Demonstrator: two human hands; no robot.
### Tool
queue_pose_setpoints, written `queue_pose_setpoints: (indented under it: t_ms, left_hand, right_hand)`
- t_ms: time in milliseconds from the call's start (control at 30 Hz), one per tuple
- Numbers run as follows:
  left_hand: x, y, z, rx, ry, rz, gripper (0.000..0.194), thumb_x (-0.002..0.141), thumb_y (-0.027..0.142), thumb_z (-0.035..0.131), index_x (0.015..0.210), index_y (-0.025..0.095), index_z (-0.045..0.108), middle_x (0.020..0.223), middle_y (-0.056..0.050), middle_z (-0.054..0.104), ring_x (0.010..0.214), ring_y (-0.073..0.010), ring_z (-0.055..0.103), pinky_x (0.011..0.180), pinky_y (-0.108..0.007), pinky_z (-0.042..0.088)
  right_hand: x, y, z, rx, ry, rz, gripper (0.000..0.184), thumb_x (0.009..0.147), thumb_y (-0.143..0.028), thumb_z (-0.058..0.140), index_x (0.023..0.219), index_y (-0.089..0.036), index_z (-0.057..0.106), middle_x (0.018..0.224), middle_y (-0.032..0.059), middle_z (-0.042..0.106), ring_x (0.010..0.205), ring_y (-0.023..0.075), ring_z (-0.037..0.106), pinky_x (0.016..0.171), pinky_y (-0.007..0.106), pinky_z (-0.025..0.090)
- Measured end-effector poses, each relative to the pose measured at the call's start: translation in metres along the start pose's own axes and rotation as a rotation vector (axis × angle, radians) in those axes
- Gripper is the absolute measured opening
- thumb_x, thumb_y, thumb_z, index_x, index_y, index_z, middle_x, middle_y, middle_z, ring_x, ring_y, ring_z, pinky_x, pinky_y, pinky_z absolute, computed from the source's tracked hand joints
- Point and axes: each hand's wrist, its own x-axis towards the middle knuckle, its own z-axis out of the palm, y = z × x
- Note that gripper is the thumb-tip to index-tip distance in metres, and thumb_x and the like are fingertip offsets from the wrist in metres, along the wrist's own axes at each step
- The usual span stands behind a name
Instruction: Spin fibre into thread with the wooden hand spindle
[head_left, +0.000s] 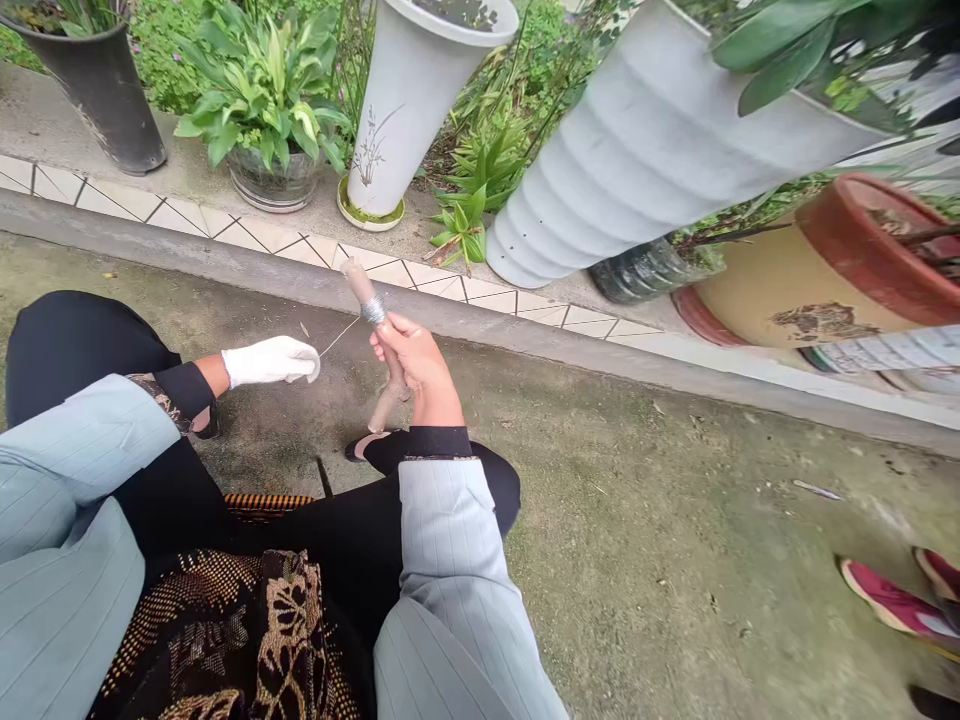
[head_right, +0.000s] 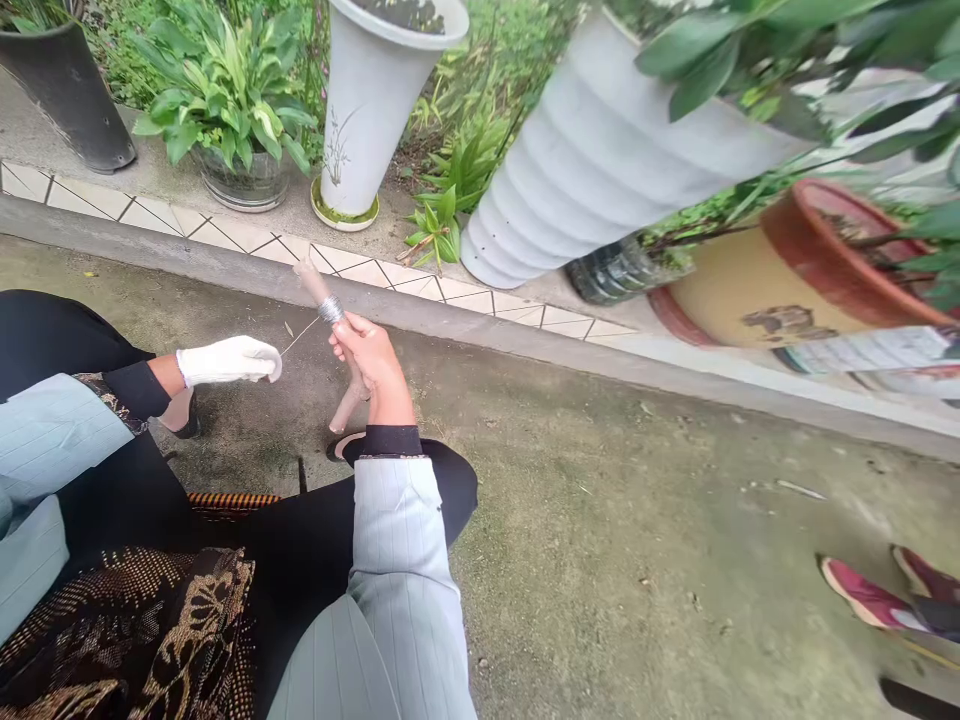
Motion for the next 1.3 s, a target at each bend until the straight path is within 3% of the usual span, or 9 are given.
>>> queue_pose_setpoints:
  t_ms: [100, 267, 467, 633, 767, 933, 1033, 1167, 1300]
  left_hand:
    - [-0.001, 0.002, 0.004, 0.006, -0.156, 0.008, 0.029, 0.085, 0.039, 0.059, 0.079, 0.011, 0.064, 0.066, -0.002, 0.055, 0.054, -0.0082, 0.043, 0.052, -0.02, 0.036]
    - [-0.006, 0.008, -0.002, 0.136, -0.114, 0.033, 0.029, 0.082, 0.04, 0.06, 0.08, 0.012, 0.066, 0.071, -0.002, 0.058, 0.058, -0.0089, 0.045, 0.055, -0.02, 0.036]
    - [-0.009, 0.012, -0.014, 0.256, 0.047, -0.009, 0.029, 0.081, 0.04, 0.057, 0.08, 0.012, 0.063, 0.071, -0.002, 0.061, 0.059, -0.01, 0.05, 0.055, -0.019, 0.039]
    - [-0.005, 0.011, -0.02, 0.264, 0.095, 0.009, 0.028, 0.078, 0.038, 0.058, 0.078, 0.011, 0.063, 0.074, -0.002, 0.063, 0.062, -0.0092, 0.052, 0.055, -0.018, 0.04]
    - [-0.002, 0.005, -0.016, 0.159, 0.111, -0.024, 0.029, 0.079, 0.039, 0.061, 0.086, 0.011, 0.064, 0.065, -0.001, 0.057, 0.051, -0.0074, 0.046, 0.046, -0.017, 0.036]
    - [0.0, 0.0, 0.003, -0.091, 0.024, -0.006, 0.032, 0.088, 0.043, 0.056, 0.091, 0.013, 0.063, 0.058, 0.001, 0.048, 0.048, -0.007, 0.042, 0.048, -0.019, 0.041]
    - [0.001, 0.001, 0.013, -0.067, -0.087, 0.02, 0.036, 0.087, 0.046, 0.057, 0.091, 0.012, 0.065, 0.061, -0.001, 0.053, 0.049, -0.0073, 0.043, 0.048, -0.018, 0.04]
    - [-0.003, 0.008, 0.012, 0.082, -0.139, 0.04, 0.038, 0.085, 0.049, 0.058, 0.083, 0.012, 0.066, 0.066, -0.004, 0.06, 0.05, -0.0083, 0.045, 0.045, -0.019, 0.035]
    - [-0.008, 0.017, 0.004, 0.211, -0.068, 0.016, 0.03, 0.085, 0.041, 0.056, 0.077, 0.013, 0.063, 0.066, -0.002, 0.058, 0.054, -0.009, 0.046, 0.051, -0.02, 0.036]
  right_hand:
    - [0.009, 0.013, 0.002, -0.371, 0.067, 0.11, 0.043, 0.077, -0.031, 0.061, 0.117, -0.016, 0.065, 0.075, 0.0, 0.058, 0.061, 0.0097, 0.047, 0.06, 0.023, 0.039]
    - [0.008, 0.016, 0.014, -0.867, -0.214, 0.15, 0.024, 0.079, -0.033, 0.059, 0.094, -0.018, 0.072, 0.064, -0.0015, 0.055, 0.061, 0.0107, 0.045, 0.059, 0.024, 0.032]
    - [0.007, 0.018, 0.021, -0.763, -0.633, 0.263, 0.021, 0.077, -0.024, 0.06, 0.092, -0.016, 0.072, 0.064, -0.0022, 0.055, 0.056, 0.0082, 0.048, 0.056, 0.021, 0.037]
    - [0.004, 0.014, 0.021, -0.517, -0.818, 0.222, 0.032, 0.075, -0.028, 0.064, 0.104, -0.017, 0.072, 0.067, -0.0025, 0.059, 0.06, 0.0077, 0.049, 0.057, 0.019, 0.04]
    - [-0.006, -0.002, 0.016, -0.275, -0.732, 0.108, 0.044, 0.07, -0.033, 0.07, 0.11, -0.014, 0.07, 0.072, -0.0011, 0.06, 0.062, 0.0081, 0.049, 0.059, 0.021, 0.042]
    - [-0.002, -0.004, 0.01, 0.002, -0.169, -0.079, 0.053, 0.075, -0.044, 0.065, 0.117, -0.012, 0.063, 0.075, 0.0014, 0.059, 0.061, 0.0089, 0.046, 0.06, 0.023, 0.042]
    - [0.008, 0.007, 0.01, -0.232, 0.081, -0.025, 0.047, 0.081, -0.04, 0.057, 0.12, -0.015, 0.062, 0.08, 0.0025, 0.06, 0.064, 0.0105, 0.048, 0.062, 0.024, 0.041]
    - [0.011, 0.017, 0.015, -0.869, -0.088, 0.127, 0.026, 0.078, -0.032, 0.062, 0.098, -0.02, 0.072, 0.074, 0.001, 0.061, 0.066, 0.0119, 0.048, 0.061, 0.024, 0.034]
    - [0.005, 0.016, 0.021, -0.971, -0.514, 0.274, 0.019, 0.077, -0.026, 0.062, 0.09, -0.019, 0.073, 0.064, -0.0008, 0.057, 0.058, 0.0096, 0.045, 0.056, 0.023, 0.031]
